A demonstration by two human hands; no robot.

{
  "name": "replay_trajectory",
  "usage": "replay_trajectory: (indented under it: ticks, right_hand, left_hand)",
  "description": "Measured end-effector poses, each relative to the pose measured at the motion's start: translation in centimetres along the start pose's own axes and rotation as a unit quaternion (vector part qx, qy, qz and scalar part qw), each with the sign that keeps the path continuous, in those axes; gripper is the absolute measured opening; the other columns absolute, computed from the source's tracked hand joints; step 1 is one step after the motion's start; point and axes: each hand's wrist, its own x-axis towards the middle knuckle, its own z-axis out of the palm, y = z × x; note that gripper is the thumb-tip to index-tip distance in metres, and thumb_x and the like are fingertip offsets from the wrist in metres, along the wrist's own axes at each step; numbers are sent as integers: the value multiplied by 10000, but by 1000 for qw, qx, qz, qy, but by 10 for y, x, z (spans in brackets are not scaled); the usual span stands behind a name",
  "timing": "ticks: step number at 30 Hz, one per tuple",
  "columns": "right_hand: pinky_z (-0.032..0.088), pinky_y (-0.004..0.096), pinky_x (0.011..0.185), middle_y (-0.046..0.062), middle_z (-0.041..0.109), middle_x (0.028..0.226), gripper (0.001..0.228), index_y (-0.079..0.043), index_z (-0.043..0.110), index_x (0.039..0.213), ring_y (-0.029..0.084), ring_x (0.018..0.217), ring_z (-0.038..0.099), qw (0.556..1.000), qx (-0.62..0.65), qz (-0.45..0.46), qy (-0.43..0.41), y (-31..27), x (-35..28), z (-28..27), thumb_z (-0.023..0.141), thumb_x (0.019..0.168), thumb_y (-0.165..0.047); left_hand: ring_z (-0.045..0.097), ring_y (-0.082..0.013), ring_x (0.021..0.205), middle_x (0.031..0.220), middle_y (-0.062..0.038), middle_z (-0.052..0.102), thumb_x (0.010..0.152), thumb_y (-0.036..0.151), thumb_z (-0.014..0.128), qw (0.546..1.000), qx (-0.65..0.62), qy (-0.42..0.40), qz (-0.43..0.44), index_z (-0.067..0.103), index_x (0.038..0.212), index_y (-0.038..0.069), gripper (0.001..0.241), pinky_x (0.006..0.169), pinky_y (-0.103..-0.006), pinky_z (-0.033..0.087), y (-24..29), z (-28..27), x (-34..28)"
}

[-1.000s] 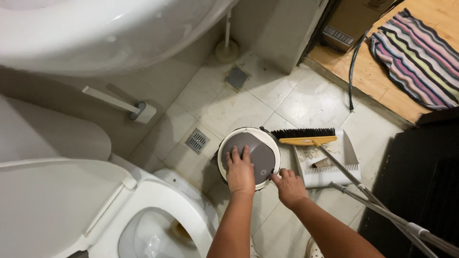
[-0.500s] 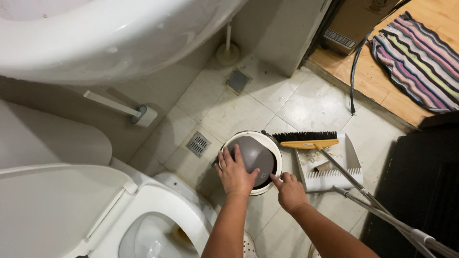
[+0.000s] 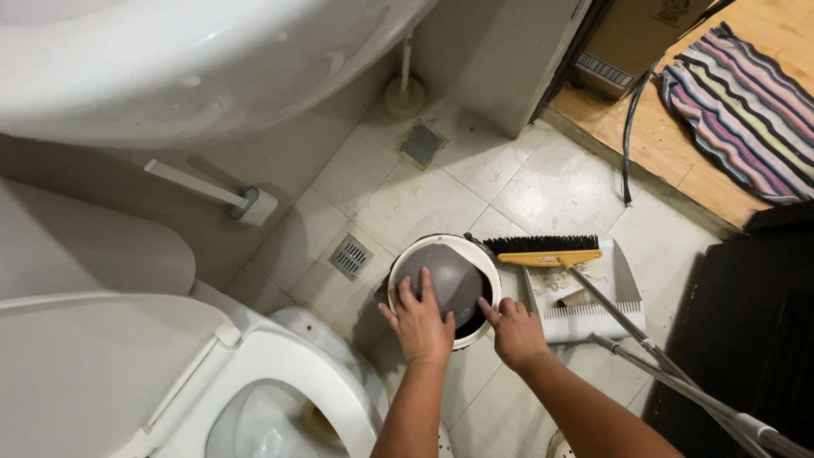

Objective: The person sweeps debris on a tiled bathroom floor into a dustpan using a broom. They move around the toilet and a red bucket to gather the dirt. Finally, they lift the dustpan and empty the collected debris into a trash bin.

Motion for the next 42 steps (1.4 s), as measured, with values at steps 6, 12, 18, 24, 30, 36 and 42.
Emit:
replay_trajectory:
  ticks: [6,12,18,24,30,36,42]
  right_hand:
    - [464,441,967,56,553,1301,701,-256,406,1549,253,1215,535,1000,20,0,23,-3,-5,-3,520,881,-76]
    - [432,423,1014,60,534,1320,699,-249,380,1559,251,1248,502,999,-30,-24,-5,6,-9,4,498,898,-51]
    - [513,441,943,123,627,1188,559,-170,636,1365,322,1096,598,970,117,-8,214,11,-7,19,625,818,-56]
    - [511,475,928,126,666,1100,173,-135,751,936,354,1112,602,935,237,177,195,1,17,-12,780,856,-285]
    - [493,467,969,124,670,1151,332,-141,709,1138,351,1143,584,947,256,129,147,-4,41,-43,780,842,-272]
    - [479,455,993,163,626,1212,564,-90,596,1281,364,1131,578,970,184,67,146,-10,47,-51,817,787,-253]
    - [520,474,952,134,648,1163,287,-116,637,1152,364,1157,598,965,200,53,158,-2,69,-33,716,884,-178]
  left_hand:
    - [211,-395,1488,1560,-129,208,767,295,855,1000,7,3,-14,297,1557,312,967,1193,-668,124,3,-4,-3]
    - [185,-379,1494,1600,-124,172,837,287,806,999,26,-32,-23,221,1589,332,953,1193,-672,88,3,-4,-8]
    - [277,-368,1462,1611,-152,170,762,418,866,998,-54,-15,-40,227,1573,245,1046,1197,-645,114,7,-17,-12]
    - [371,-363,1432,1627,-106,288,714,441,885,997,-53,4,-55,302,1560,216,1051,1151,-584,260,-9,14,-5]
    - [277,-388,1475,1634,-154,218,642,517,929,982,-80,-2,-169,138,1594,194,1279,1186,-633,157,-13,14,-3]
    - [251,-360,1506,1645,-136,230,608,583,935,974,-103,-23,-202,76,1594,176,1369,1203,-656,120,-13,11,2]
    - [270,-348,1491,1575,-144,358,599,568,946,977,-100,-42,-185,84,1587,119,1387,1211,-661,75,-16,12,8]
